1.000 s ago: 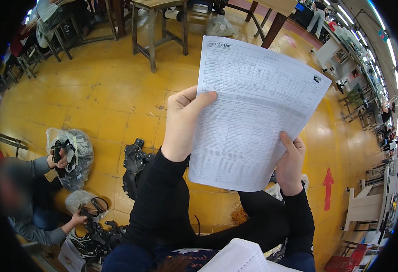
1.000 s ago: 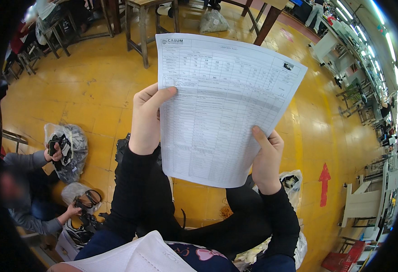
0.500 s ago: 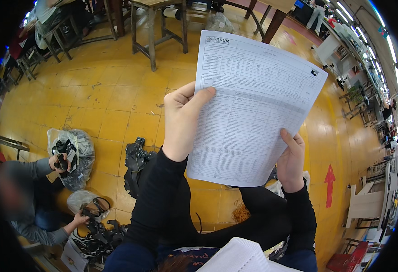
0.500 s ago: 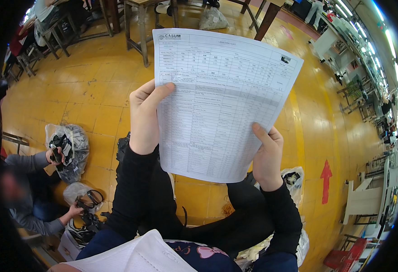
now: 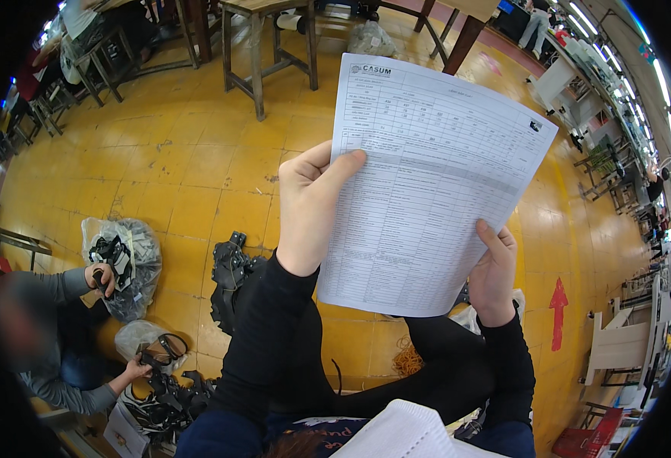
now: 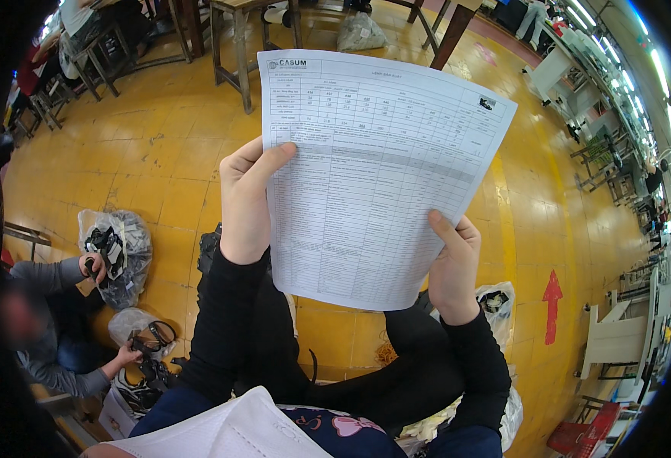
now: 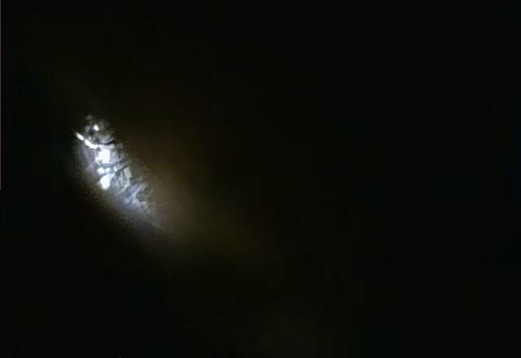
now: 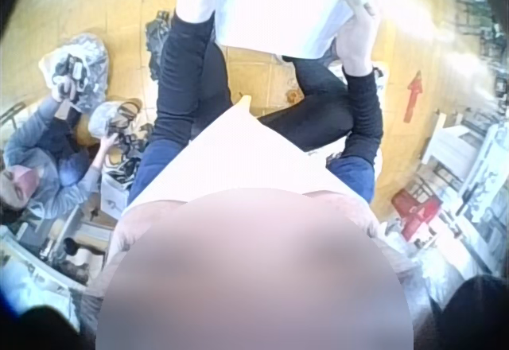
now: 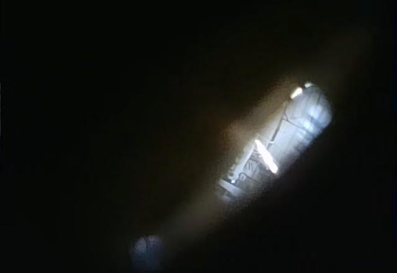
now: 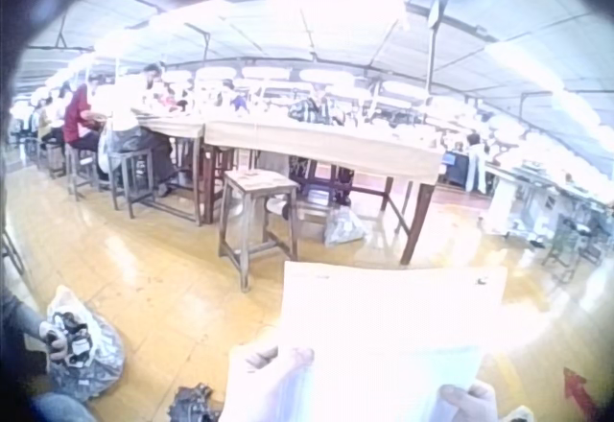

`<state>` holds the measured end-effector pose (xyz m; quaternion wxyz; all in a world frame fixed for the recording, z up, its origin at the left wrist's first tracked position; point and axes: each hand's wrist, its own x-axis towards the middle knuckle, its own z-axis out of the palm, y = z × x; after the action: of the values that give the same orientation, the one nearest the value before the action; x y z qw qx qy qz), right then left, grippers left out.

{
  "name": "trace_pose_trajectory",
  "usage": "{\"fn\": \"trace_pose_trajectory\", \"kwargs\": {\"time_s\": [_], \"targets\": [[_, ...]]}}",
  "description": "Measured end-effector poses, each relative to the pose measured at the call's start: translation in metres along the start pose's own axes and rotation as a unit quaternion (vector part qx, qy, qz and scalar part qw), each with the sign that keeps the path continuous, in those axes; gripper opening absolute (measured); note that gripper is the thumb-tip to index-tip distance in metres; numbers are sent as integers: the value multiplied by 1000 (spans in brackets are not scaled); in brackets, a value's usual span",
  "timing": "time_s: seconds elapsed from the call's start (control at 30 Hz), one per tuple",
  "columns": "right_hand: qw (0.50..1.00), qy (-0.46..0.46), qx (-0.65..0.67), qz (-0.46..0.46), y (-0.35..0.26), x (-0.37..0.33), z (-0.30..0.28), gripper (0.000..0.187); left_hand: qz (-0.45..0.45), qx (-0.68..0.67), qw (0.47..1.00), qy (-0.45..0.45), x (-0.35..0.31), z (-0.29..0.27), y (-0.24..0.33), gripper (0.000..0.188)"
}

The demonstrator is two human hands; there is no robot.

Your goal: The person sits on the floor and sorts black shoe parts, picking them up, inspecting them, and placing them into piles or plastic bags. The person also briefly reviews a document before continuing to organize the parts.

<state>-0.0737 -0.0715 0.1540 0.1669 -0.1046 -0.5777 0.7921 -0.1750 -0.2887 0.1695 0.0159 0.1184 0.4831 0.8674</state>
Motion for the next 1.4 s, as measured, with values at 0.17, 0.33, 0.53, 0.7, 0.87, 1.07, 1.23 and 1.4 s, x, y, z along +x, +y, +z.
{"fn": "trace_pose_trajectory", "kwargs": {"time_s": [0.17,0.33,0.53,0.7,0.87,1.07,1.23,1.4], "targets": [[1000,2,6,10,1,0,-1,18,0,-1,1000,-1,0,0,0,23],[1000,3,2,10,2,1,0,18,0,-3,1000,-1,1,0,0,23],[1000,1,4,8,2,1,1,18,0,-3,1000,3,1,0,1,22],[1000,-2,8,12,2,2,1,19,-5,-1,1000,6,2,1,2,22],[1000,-1,6,10,2,2,2,19,-9,1,1000,4,2,0,2,22],[1000,-6,3,10,2,2,3,19,-11,0,1000,13,3,0,1,22],[1000,-5,2,14,3,4,2,19,-13,2,1000,10,4,-1,-1,23],[1000,-7,10,14,5,5,1,19,-18,-1,1000,11,5,-1,-2,24]]}}
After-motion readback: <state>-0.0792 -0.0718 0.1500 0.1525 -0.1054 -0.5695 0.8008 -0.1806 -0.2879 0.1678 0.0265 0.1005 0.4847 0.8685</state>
